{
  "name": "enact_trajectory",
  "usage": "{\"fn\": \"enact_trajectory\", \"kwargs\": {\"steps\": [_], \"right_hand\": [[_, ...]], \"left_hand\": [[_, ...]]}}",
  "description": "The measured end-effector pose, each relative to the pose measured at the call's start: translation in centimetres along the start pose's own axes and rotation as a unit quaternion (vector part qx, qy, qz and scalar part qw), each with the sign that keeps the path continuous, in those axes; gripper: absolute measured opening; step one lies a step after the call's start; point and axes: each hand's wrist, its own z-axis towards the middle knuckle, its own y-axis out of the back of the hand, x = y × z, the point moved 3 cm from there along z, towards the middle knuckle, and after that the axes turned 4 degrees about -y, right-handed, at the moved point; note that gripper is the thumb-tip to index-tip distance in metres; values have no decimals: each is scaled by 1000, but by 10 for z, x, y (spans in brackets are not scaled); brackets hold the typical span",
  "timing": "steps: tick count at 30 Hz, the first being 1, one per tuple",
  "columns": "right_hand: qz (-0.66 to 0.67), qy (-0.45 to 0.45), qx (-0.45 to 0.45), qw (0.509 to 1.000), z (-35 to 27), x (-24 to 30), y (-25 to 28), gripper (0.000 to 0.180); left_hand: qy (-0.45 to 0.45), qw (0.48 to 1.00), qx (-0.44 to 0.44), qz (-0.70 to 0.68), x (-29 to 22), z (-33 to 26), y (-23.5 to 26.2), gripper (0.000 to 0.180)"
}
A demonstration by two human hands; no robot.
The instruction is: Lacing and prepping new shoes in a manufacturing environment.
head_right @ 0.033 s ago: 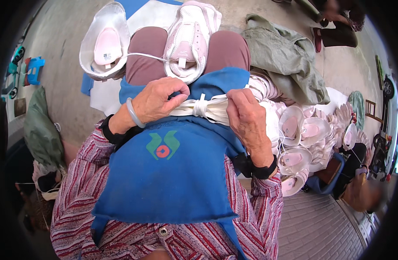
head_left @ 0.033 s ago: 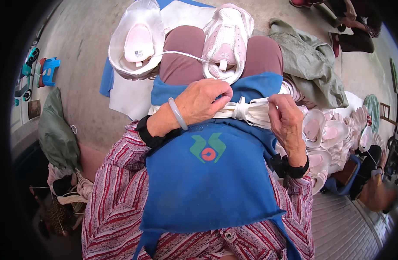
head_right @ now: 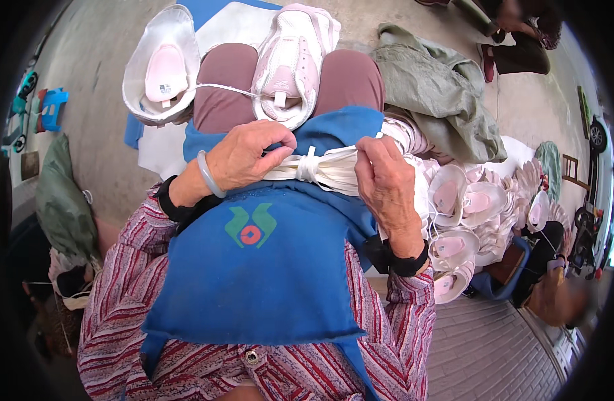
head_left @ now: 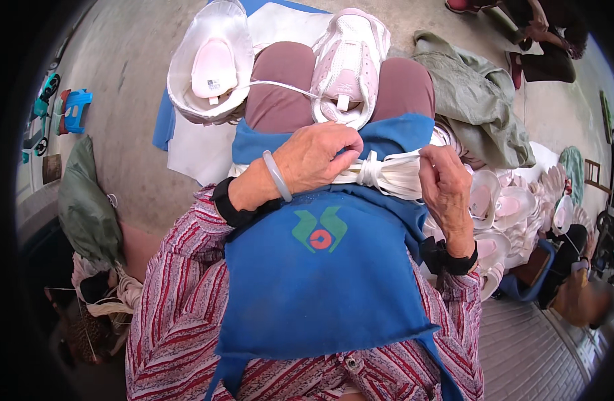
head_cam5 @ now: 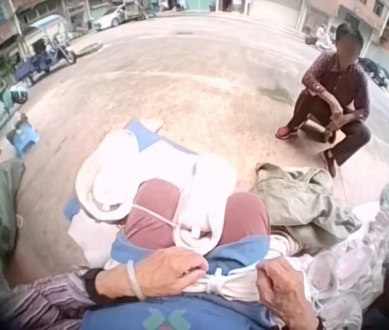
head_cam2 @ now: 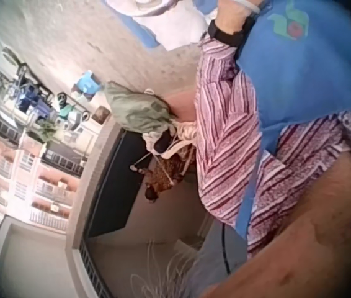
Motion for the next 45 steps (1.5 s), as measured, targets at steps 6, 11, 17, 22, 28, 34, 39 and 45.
{"fn": "enact_trajectory", "kwargs": {"steps": [6, 11, 17, 22, 28, 34, 39, 45], "right_hand": [[122, -112, -281, 945, 26, -21, 73, 5], [334, 8, -257, 907, 61, 34, 59, 10], [376, -34, -107, 920, 73, 57, 18, 26], [272, 10, 96, 957, 75, 54, -10, 47], [477, -71, 284, 828, 55, 75, -41, 27], [308, -168, 225, 909, 47, 1, 3, 21], [269, -237, 123, 925, 32, -41, 60, 23], [129, -137, -60, 980, 65, -67, 77, 21]], "left_hand": [[-56, 995, 13, -83, -24, 29, -12, 45], [-106, 986, -2, -126, -46, 61, -16, 41], [84, 893, 124, -425, -43, 50, 23, 36], [79, 916, 64, -387, -53, 45, 64, 42], [100, 864, -92, -484, -58, 53, 91, 43], [18, 787, -215, -577, -24, 34, 137, 35], [11, 759, -249, -601, 12, 4, 166, 30], [24, 758, -432, -489, 32, -61, 203, 28]]}}
